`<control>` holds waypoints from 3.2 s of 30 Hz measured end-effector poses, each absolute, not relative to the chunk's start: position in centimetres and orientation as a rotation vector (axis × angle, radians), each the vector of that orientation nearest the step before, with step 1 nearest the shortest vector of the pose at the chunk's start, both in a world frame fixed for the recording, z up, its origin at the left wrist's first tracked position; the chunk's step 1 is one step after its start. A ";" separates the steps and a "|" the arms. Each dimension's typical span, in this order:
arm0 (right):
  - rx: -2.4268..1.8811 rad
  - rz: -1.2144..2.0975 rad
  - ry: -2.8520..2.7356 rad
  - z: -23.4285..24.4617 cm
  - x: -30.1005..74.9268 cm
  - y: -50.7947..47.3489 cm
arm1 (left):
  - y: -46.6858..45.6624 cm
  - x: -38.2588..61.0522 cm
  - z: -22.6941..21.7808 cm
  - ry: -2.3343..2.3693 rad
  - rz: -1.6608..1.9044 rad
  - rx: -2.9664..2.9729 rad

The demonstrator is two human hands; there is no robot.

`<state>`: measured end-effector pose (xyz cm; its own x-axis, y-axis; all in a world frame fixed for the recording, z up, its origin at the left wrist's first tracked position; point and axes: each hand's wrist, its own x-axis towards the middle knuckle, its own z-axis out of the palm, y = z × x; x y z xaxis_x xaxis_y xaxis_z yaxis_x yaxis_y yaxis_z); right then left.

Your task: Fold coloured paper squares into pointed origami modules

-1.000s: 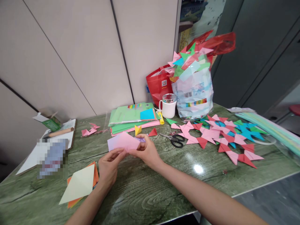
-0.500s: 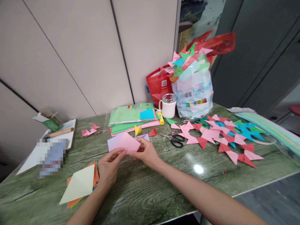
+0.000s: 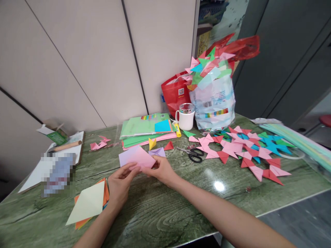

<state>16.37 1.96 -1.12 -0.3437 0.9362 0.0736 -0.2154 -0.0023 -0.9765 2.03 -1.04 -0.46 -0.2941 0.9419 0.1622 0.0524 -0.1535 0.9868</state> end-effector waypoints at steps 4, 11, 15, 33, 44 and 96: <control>-0.879 1.504 -1.330 -1.1 16.5 1.9 | -1.4 2.2 0.1 1.384 1.476 1.227; -0.889 1.552 -1.311 -0.6 16.6 1.9 | -1.2 2.2 0.3 1.175 1.436 1.094; -0.912 1.540 -1.336 -0.4 16.7 1.8 | -0.7 2.0 0.1 1.223 1.313 1.148; -0.845 1.577 -1.465 -0.9 16.7 1.9 | -0.7 1.8 -0.4 1.296 1.163 1.262; -0.905 1.537 -1.512 -1.1 17.0 2.2 | -0.9 1.9 0.3 1.386 1.137 1.311; -0.708 0.470 -1.812 -1.8 17.1 1.9 | -0.8 2.0 -0.1 1.070 1.253 0.981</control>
<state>17.12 1.86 -1.75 -0.2401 0.6675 0.7049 0.2406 0.7443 -0.6229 2.00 -0.81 -0.09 0.0107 0.9970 -0.0770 -0.2315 0.0773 0.9698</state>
